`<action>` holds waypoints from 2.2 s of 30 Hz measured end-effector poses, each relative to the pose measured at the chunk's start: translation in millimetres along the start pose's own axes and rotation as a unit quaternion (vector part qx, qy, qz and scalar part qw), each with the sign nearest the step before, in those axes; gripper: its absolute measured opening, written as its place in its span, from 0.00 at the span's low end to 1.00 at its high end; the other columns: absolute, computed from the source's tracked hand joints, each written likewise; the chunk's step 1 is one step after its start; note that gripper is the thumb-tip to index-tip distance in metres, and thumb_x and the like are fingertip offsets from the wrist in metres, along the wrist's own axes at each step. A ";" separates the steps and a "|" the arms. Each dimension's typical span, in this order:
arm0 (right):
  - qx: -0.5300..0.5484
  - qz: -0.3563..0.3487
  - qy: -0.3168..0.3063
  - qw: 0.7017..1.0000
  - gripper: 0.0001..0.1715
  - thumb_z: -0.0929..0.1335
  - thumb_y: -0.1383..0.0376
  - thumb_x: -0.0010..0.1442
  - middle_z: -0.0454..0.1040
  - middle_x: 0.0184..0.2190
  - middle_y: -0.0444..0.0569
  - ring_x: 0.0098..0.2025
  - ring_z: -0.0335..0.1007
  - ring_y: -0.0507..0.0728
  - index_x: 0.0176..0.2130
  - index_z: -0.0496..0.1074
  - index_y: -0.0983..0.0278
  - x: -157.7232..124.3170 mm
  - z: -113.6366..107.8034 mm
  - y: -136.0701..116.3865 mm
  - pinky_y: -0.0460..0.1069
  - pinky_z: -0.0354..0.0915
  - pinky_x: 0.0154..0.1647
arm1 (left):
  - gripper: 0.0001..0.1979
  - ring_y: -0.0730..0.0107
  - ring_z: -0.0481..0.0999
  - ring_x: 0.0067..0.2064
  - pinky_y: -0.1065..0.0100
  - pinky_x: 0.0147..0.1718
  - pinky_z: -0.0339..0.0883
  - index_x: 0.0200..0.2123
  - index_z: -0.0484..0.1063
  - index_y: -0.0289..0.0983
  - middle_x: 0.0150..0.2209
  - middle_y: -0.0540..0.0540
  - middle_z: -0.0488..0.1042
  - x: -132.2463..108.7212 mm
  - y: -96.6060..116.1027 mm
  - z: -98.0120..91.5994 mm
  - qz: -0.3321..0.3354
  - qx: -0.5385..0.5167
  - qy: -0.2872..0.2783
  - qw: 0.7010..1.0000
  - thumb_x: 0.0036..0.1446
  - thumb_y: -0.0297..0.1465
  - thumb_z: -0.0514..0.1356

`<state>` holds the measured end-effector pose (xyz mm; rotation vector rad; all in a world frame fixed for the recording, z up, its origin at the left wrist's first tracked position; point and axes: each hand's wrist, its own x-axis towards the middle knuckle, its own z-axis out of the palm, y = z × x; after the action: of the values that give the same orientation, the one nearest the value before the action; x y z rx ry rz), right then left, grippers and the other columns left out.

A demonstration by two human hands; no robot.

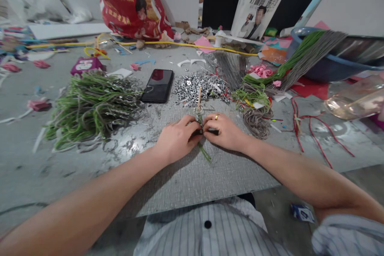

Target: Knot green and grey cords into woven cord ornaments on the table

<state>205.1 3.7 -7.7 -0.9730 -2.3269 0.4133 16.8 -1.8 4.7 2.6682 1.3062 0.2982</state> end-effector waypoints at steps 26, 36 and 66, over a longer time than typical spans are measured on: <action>-0.016 0.038 0.004 0.999 0.03 0.65 0.70 0.53 0.74 0.33 0.48 0.38 0.70 0.54 0.28 0.68 0.63 -3.0 -18.4 7.4 0.50 0.63 0.41 | 0.10 0.64 0.74 0.42 0.62 0.40 0.70 0.40 0.69 0.36 0.45 0.42 0.70 -1.4 -5.8 -4.4 0.022 -0.088 0.024 0.996 0.56 0.31 0.52; -0.101 -0.038 0.003 0.994 0.08 0.64 0.66 0.59 0.73 0.32 0.49 0.36 0.67 0.55 0.31 0.73 0.63 -5.7 -15.6 3.1 0.51 0.60 0.41 | 0.10 0.70 0.73 0.30 0.67 0.30 0.68 0.35 0.72 0.35 0.44 0.42 0.70 -4.1 -18.4 -15.7 0.011 -0.037 -0.009 0.999 0.55 0.29 0.51; -0.097 -0.033 -0.036 0.994 0.10 0.65 0.62 0.60 0.74 0.37 0.51 0.41 0.66 0.58 0.38 0.74 0.65 -0.6 -5.1 -4.7 0.55 0.59 0.45 | 0.10 0.66 0.74 0.37 0.72 0.22 0.61 0.36 0.71 0.38 0.43 0.45 0.70 3.1 -10.4 -12.9 0.003 0.088 -0.044 0.995 0.58 0.26 0.50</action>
<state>206.0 0.4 -1.8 -0.9820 -2.4932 0.2010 7.6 7.7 15.2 2.7918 1.3573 0.0667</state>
